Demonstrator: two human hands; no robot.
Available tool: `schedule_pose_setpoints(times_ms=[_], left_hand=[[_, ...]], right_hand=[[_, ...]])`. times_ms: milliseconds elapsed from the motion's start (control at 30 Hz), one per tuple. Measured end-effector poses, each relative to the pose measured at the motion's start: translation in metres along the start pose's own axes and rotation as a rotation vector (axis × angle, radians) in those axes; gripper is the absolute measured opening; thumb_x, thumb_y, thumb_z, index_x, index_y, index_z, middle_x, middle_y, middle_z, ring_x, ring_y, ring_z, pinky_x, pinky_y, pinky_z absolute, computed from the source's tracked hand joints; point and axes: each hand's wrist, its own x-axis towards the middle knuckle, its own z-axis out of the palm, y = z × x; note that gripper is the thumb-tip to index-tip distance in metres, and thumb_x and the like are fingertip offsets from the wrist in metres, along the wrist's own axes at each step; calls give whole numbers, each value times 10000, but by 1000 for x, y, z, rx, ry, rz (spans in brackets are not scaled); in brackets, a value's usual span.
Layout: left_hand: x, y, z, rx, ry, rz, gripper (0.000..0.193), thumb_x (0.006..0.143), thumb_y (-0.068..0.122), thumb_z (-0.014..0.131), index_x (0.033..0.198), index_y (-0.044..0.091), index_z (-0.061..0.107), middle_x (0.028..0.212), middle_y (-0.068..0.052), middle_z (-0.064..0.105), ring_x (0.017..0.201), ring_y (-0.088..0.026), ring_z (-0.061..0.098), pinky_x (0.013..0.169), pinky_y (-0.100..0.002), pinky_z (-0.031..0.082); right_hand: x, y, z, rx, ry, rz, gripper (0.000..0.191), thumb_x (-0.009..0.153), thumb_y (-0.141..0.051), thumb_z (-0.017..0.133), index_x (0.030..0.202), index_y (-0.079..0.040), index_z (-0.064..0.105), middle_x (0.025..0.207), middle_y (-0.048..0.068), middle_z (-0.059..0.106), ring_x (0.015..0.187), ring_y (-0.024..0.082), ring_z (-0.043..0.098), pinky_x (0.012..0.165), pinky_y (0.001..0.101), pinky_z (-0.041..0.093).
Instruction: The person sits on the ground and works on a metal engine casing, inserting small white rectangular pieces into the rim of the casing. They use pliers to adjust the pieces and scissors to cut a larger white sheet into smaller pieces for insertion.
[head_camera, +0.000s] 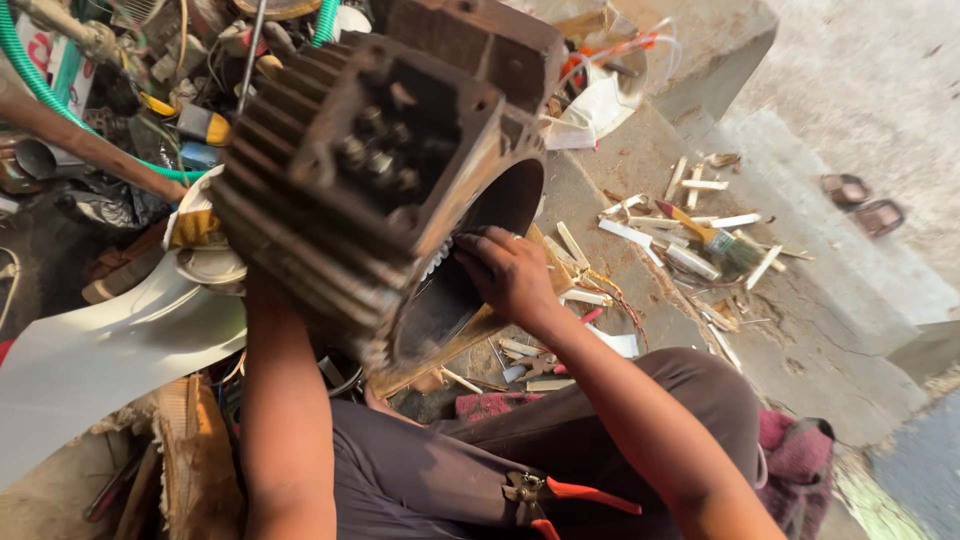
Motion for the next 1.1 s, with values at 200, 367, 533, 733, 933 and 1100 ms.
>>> schedule_pose_setpoints(times_ms=[200,367,533,733,933,1100], left_hand=[[-10,40,29,151,-132,-21,471,1066,431,444,1411,111,462,1381,-98,497,1290,-243,467,1163,-427,363],[-39,57,54,310,-269,-67,471,1059,425,451,1411,112,460,1384,-100,494,1296,-248,462,1166,-432,360],[-25,66,58,362,-203,-63,470,1052,418,458,1411,114,458,1386,-102,491,1302,-253,456,1168,-437,357],[-21,80,44,419,-136,-63,471,1044,411,466,1411,116,455,1388,-104,487,1309,-259,450,1171,-443,354],[-9,74,50,458,-127,-62,472,1036,403,475,1411,118,453,1391,-107,483,1316,-265,443,1174,-449,350],[-10,73,54,468,-127,-52,473,1029,396,482,1411,120,450,1393,-109,480,1322,-270,438,1176,-454,347]], right_hand=[[-3,-5,2,42,13,34,199,916,-80,771,1111,-58,736,1124,113,717,919,309,725,764,391,591],[-9,-4,1,88,-42,-2,289,893,-66,756,1179,-64,718,1193,133,694,931,314,701,747,409,558],[-19,-4,3,55,-106,9,448,857,-97,713,1302,-61,676,1245,161,668,1000,340,680,776,434,534],[-25,-7,5,61,-120,20,446,872,-89,650,1318,-65,656,1305,159,655,1010,321,679,808,432,539],[-29,-8,6,62,-198,13,495,802,-97,636,1292,-39,669,1276,167,661,809,256,648,711,421,513],[-33,-6,7,83,-186,-20,474,818,-107,652,1284,-22,657,1260,168,659,780,244,639,702,411,500]])
